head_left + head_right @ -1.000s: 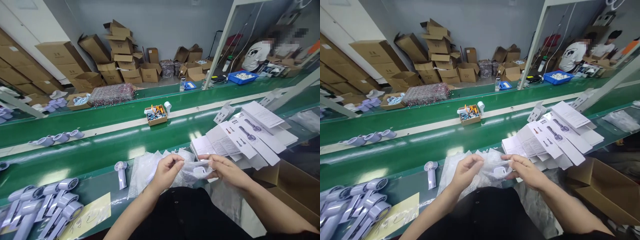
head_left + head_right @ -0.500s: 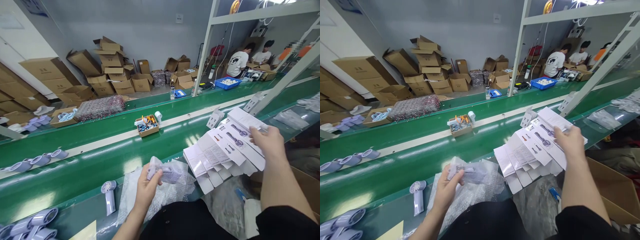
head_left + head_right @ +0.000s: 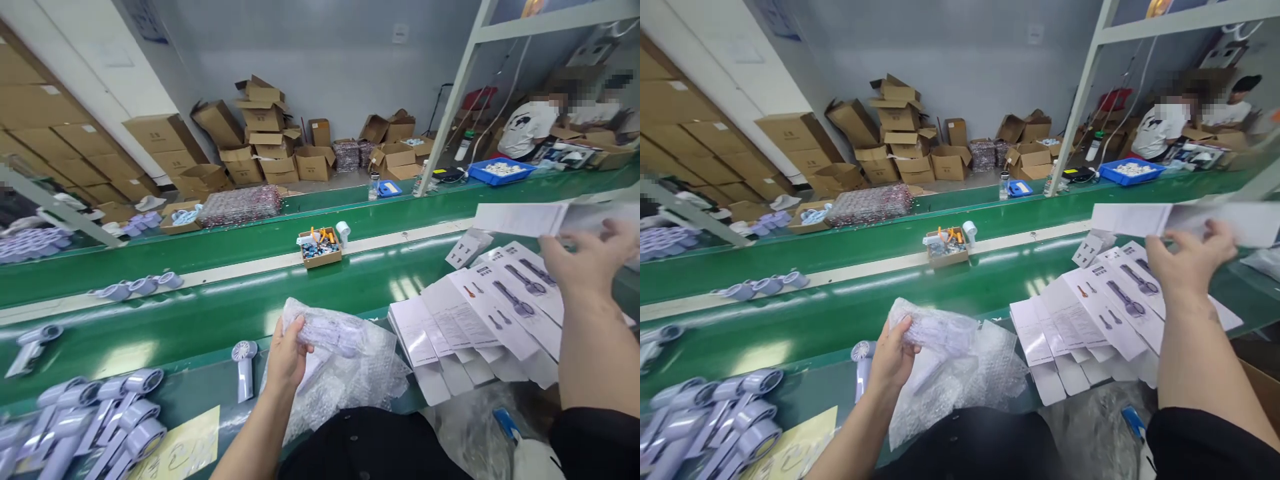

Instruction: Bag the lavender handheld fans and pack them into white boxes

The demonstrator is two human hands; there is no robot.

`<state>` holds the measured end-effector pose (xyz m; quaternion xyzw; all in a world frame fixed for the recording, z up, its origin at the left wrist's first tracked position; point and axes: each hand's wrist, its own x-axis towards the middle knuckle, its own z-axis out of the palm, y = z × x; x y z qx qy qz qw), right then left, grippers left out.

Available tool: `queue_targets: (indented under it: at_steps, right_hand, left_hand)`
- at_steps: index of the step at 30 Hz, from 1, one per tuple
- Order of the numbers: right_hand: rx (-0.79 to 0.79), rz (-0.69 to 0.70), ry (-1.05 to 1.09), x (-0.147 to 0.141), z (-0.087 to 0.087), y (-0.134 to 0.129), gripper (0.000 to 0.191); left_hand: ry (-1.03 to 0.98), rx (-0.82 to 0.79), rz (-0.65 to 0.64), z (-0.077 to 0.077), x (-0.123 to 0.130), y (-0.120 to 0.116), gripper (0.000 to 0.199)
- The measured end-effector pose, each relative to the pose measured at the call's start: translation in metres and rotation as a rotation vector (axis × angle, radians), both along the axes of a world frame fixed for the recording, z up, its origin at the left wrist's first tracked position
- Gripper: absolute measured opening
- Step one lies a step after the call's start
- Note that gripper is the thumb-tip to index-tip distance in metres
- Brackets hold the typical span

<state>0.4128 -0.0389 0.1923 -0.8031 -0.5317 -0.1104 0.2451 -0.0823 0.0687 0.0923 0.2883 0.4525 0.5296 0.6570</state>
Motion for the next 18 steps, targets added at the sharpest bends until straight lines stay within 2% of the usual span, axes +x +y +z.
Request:
queue_targets:
  at_steps: [1, 2, 3, 5, 8, 11, 13, 15, 18]
  right_hand:
    - [0.185, -0.053, -0.081, -0.014, 0.005, 0.022, 0.04]
    - [0.292, -0.038, -0.143, -0.033, 0.005, 0.047, 0.035]
    - [0.299, 0.06, -0.181, -0.057, 0.001, 0.074, 0.031]
    - [0.119, 0.318, -0.227, -0.114, -0.02, 0.127, 0.026]
    - [-0.081, 0.63, -0.237, -0.2, -0.077, 0.184, 0.019]
    - [-0.196, 0.809, -0.239, -0.259, -0.138, 0.205, 0.022]
    - [-0.222, 0.873, -0.236, -0.276, -0.168, 0.206, 0.021]
    - [-0.234, 0.91, -0.231, -0.279, -0.187, 0.205, 0.018]
    - [-0.231, 0.945, -0.216, -0.271, -0.2, 0.205, 0.018]
  left_hand:
    - [-0.015, -0.007, 0.034, 0.0, -0.001, 0.007, 0.037]
    - [-0.033, -0.014, 0.065, -0.001, -0.001, 0.014, 0.037]
    - [-0.054, -0.02, 0.095, -0.002, -0.001, 0.022, 0.037]
    - [-0.099, -0.036, 0.152, -0.002, 0.001, 0.039, 0.037]
    - [-0.14, -0.055, 0.224, -0.004, 0.009, 0.064, 0.036]
    - [-0.15, -0.017, 0.25, -0.013, 0.022, 0.087, 0.036]
    - [-0.108, 0.04, 0.23, -0.024, 0.03, 0.101, 0.037]
    - [0.014, 0.076, 0.217, -0.038, 0.033, 0.111, 0.036]
    - [0.345, 0.114, 0.234, -0.053, 0.026, 0.116, 0.034]
